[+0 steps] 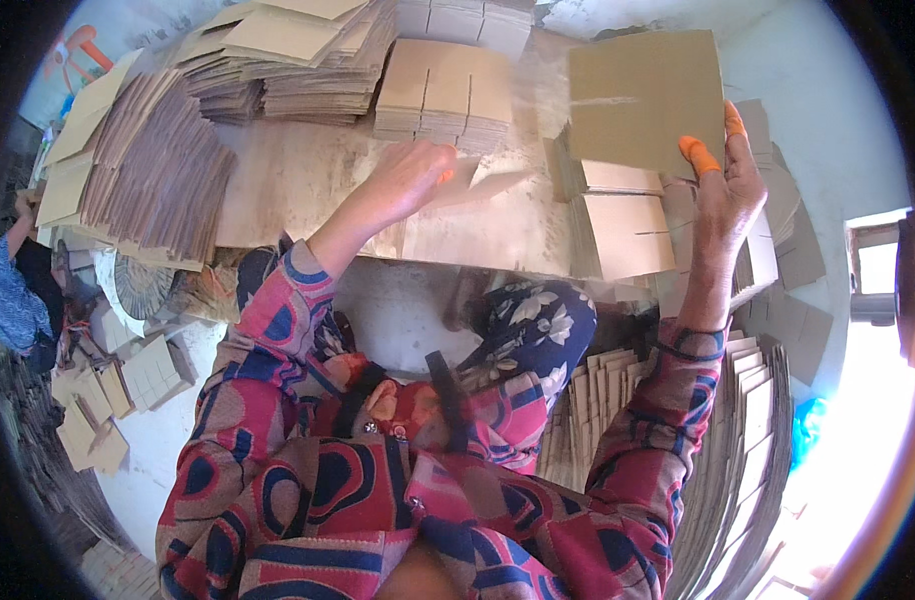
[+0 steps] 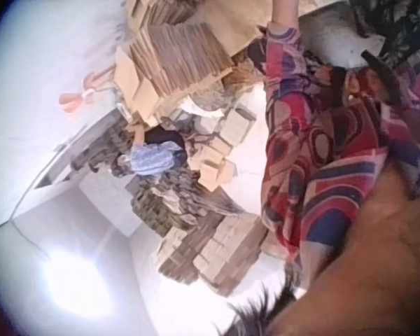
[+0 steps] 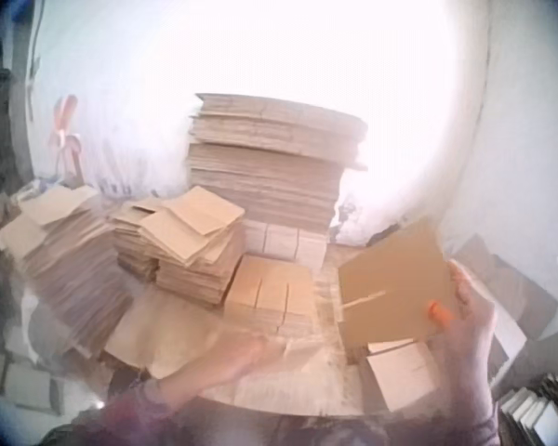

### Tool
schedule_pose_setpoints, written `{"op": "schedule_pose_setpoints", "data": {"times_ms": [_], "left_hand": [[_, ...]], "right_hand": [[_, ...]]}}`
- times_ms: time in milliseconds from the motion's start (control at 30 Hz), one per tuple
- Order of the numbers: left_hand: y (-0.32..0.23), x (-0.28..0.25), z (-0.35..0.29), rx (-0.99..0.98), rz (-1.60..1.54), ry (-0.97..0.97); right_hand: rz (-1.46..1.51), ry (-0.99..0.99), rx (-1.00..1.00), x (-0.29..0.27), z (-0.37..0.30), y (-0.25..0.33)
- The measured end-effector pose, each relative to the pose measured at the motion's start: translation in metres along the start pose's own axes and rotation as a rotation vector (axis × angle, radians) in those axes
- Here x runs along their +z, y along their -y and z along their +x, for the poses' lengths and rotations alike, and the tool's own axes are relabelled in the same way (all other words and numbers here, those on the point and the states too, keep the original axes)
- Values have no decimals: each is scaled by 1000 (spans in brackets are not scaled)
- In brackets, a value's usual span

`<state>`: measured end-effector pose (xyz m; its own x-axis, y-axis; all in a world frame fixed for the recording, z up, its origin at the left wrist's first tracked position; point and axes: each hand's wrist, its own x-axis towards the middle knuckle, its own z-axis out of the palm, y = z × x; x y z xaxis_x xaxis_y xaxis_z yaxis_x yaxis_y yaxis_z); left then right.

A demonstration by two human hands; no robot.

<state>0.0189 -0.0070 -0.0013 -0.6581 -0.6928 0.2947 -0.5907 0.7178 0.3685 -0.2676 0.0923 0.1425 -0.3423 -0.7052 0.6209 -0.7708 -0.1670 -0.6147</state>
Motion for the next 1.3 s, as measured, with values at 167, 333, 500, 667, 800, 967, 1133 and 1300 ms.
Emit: {"op": "schedule_pose_setpoints", "data": {"times_ms": [167,333,500,667,800,967,1133,1300], "left_hand": [[2,7,0,-7,-52,3],[3,6,0,25,-49,-54],[-1,3,5,-30,-28,44],[0,3,5,-65,-46,63],[2,4,5,-18,-54,28],[14,12,8,-19,-47,-1],[15,8,10,-11,-70,39],[22,18,11,41,-72,-77]], "right_hand": [[276,183,222,-6,-9,39],[294,272,215,11,-9,31],[290,358,179,30,-14,29],[260,505,181,56,-18,22],[176,653,180,81,-35,16],[-78,647,-204,108,-52,-8],[-263,696,-339,108,-44,9],[-320,832,-418,128,-74,-11]]}}
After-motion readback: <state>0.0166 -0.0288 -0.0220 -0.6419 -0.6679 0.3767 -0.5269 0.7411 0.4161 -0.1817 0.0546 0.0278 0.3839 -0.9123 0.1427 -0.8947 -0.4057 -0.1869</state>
